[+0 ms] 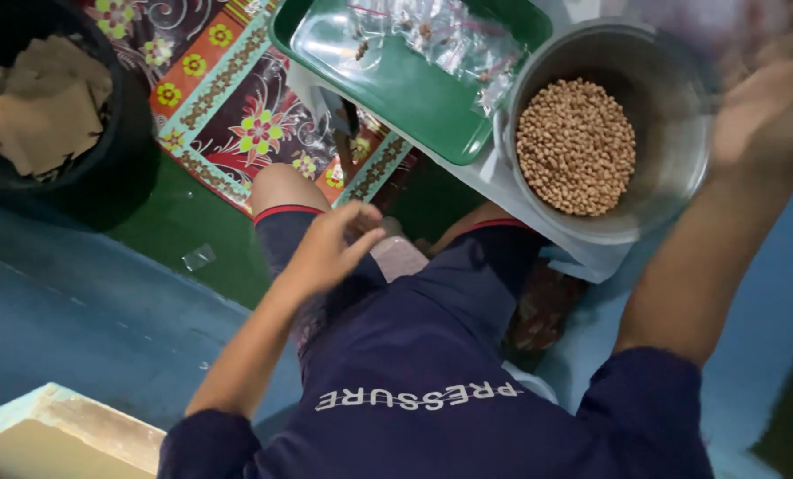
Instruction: Manually packaging peanuts into small plastic bags by scooping them from a large metal pot.
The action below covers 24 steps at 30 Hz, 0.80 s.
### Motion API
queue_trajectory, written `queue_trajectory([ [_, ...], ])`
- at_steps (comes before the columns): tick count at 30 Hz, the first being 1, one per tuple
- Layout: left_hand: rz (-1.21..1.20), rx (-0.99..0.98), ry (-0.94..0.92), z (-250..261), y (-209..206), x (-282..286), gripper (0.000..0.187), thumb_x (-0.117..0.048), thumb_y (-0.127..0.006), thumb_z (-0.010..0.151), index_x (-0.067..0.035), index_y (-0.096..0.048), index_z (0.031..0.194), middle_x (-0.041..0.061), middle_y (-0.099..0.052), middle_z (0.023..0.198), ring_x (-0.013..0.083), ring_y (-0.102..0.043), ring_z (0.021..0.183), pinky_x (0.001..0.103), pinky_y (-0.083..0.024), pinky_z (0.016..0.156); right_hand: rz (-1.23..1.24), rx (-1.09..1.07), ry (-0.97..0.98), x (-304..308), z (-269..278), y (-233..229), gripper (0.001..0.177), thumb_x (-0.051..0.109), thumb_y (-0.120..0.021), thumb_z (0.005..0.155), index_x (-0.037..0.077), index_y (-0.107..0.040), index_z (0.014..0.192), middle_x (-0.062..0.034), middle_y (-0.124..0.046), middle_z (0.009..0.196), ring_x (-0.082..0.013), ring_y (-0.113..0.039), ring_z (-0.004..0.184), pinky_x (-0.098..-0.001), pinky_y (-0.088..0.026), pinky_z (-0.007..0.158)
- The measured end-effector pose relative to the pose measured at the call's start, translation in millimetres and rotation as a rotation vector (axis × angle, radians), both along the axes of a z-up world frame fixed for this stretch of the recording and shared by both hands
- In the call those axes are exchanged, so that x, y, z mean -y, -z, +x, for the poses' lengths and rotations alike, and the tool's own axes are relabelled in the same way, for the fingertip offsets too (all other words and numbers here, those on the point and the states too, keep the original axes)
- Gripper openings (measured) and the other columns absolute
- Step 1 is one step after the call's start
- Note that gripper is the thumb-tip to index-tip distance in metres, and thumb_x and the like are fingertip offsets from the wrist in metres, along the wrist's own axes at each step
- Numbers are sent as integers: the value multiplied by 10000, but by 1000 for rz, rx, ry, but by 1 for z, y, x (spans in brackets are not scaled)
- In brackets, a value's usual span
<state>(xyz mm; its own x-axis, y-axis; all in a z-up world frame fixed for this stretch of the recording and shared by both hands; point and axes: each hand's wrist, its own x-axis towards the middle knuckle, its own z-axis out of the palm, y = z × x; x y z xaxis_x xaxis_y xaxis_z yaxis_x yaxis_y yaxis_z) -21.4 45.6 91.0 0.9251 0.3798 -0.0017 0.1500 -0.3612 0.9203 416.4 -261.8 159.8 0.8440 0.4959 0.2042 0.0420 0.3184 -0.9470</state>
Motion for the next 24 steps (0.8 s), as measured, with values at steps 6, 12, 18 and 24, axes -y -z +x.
queue_trajectory([
  [6,600,102,56,57,-33,-45,291,-218,-721,972,-81,-675,1225,165,-710,1019,395,-696,1028,517,-555,908,45,-60,-920,-49,-204,23,613,227,-856,809,-242,-654,1147,-424,-644,1172,-518,-700,1098,-544,-547,987],
  [12,1233,-4,-115,162,20,-117,319,-258,-854,781,-96,-687,999,76,-678,843,324,-709,791,432,-586,679,-620,-74,-672,-74,-300,108,508,166,-826,855,121,-709,1347,-63,-763,1164,-188,-730,1076,-357,-565,940],
  [18,922,-254,-159,209,95,-151,88,-97,-753,788,-19,-713,782,159,-700,721,406,-746,726,489,-599,595,-829,147,-735,-57,-309,121,442,263,-845,857,176,-742,1277,-97,-781,1151,-270,-733,1134,-410,-534,996],
  [24,914,-121,-228,205,88,-141,73,-28,-727,812,0,-724,745,169,-674,695,398,-750,744,498,-622,651,-803,-2,-702,-68,-303,124,393,185,-822,880,142,-741,1263,-134,-792,1108,-299,-755,1075,-435,-579,950],
])
